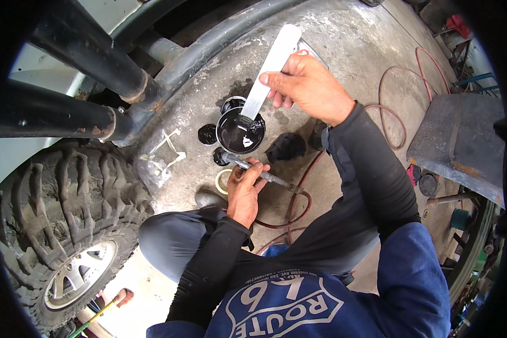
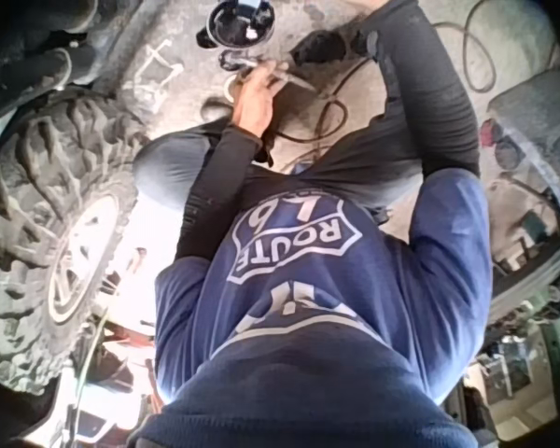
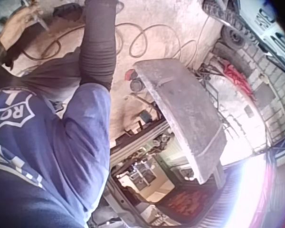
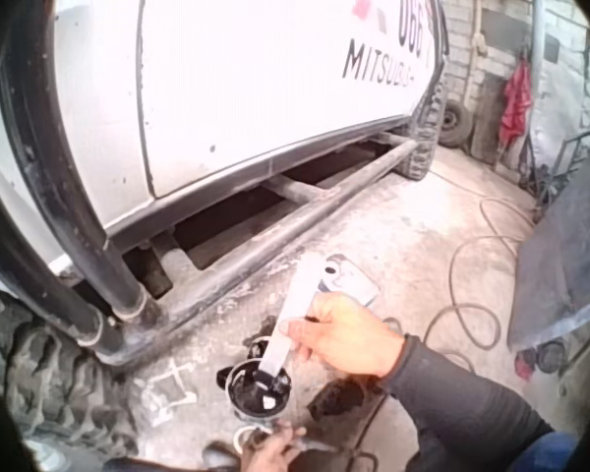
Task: The person pours black paint into a spray gun cup, adds thinner, and stirs the mixture with a plastic stick. They then attach the cup to the spray gun and apply masking tape to the rim of the cup.
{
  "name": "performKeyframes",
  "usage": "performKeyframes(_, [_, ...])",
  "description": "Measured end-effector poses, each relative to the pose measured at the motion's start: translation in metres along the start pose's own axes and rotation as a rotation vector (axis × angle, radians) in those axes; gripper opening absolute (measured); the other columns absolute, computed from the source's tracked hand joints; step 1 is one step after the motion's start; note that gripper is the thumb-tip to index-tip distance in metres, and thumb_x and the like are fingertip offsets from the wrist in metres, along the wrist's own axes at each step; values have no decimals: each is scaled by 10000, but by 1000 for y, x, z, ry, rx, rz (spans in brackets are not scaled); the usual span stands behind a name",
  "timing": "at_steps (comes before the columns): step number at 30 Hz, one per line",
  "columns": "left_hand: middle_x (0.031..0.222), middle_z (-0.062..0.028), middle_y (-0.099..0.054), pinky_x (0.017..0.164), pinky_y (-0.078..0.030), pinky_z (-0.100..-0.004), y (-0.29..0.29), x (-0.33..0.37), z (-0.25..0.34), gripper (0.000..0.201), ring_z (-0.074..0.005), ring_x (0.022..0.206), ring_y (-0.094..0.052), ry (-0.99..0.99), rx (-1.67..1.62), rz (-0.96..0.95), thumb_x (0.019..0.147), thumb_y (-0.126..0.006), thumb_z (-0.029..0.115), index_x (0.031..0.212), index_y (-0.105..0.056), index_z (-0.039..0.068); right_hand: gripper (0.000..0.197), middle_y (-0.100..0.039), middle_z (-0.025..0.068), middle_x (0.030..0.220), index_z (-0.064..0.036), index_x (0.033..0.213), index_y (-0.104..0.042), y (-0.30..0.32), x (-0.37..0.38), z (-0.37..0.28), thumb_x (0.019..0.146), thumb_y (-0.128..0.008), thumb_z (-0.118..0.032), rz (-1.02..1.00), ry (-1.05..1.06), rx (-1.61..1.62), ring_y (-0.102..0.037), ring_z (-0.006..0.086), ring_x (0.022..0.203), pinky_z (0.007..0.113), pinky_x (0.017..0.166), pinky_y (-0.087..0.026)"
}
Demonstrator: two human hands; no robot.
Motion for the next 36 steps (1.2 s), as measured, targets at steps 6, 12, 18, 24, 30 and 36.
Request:
performKeyframes(6, [1108,-5,-606,1000,-365,-490,2,0,0,299,-208,1112,-587,2,-11,11,867,-722,259,1109,-596,136,232,-676,-2,867,-55,1103,-720,9,-19,-36,960,-643,-221,-89,323,96,-578,62,747,229,650,-477])
performKeyframes(12, [1111,0,-608,1000,-360,-483,1,0,0,280,-206,1118,-578,1,6,12,870,-714,258,1098,-601,138,214,-682,65,977,-19,1081,-711,-21,-21,-44,955,-639,-177,-216,608,-234,-611,120,838,283,752,-493])
performKeyframes(18, [1103,14,-603,1008,-355,-483,0,-1,1,266,-191,1107,-585,11,6,11,880,-704,243,1101,-588,152,259,-641,142,668,18,916,-685,-13,-7,-11,922,-634,-236,47,213,-205,-641,255,608,365,585,-502])
performKeyframes(24, [1091,24,-606,1014,-358,-495,0,-1,3,253,-175,1098,-594,-1,-2,13,891,-695,222,1104,-576,153,226,-634,35,631,-26,978,-727,9,-10,-19,945,-644,-234,89,230,112,-581,91,534,255,505,-477])
performKeyframes(30, [1099,16,-606,992,-379,-481,-1,-1,2,267,-183,1100,-592,-4,15,7,875,-712,241,1093,-592,145,208,-679,104,869,-18,1010,-709,-10,-20,-35,952,-636,-204,-133,545,-115,-634,162,752,317,673,-504])
performKeyframes(36, [1107,12,-607,982,-387,-471,0,0,0,277,-194,1107,-588,0,-1,19,857,-734,248,1080,-607,146,248,-647,138,725,-8,955,-690,-15,-7,-4,945,-612,-243,9,248,-233,-643,243,656,373,627,-505])
Point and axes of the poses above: each hand's wrist, its own x-axis towards the middle knuckle, its own y-axis out of the back of the hand, z = x × y, the point moved 7 cm from there along x, towards the middle knuckle
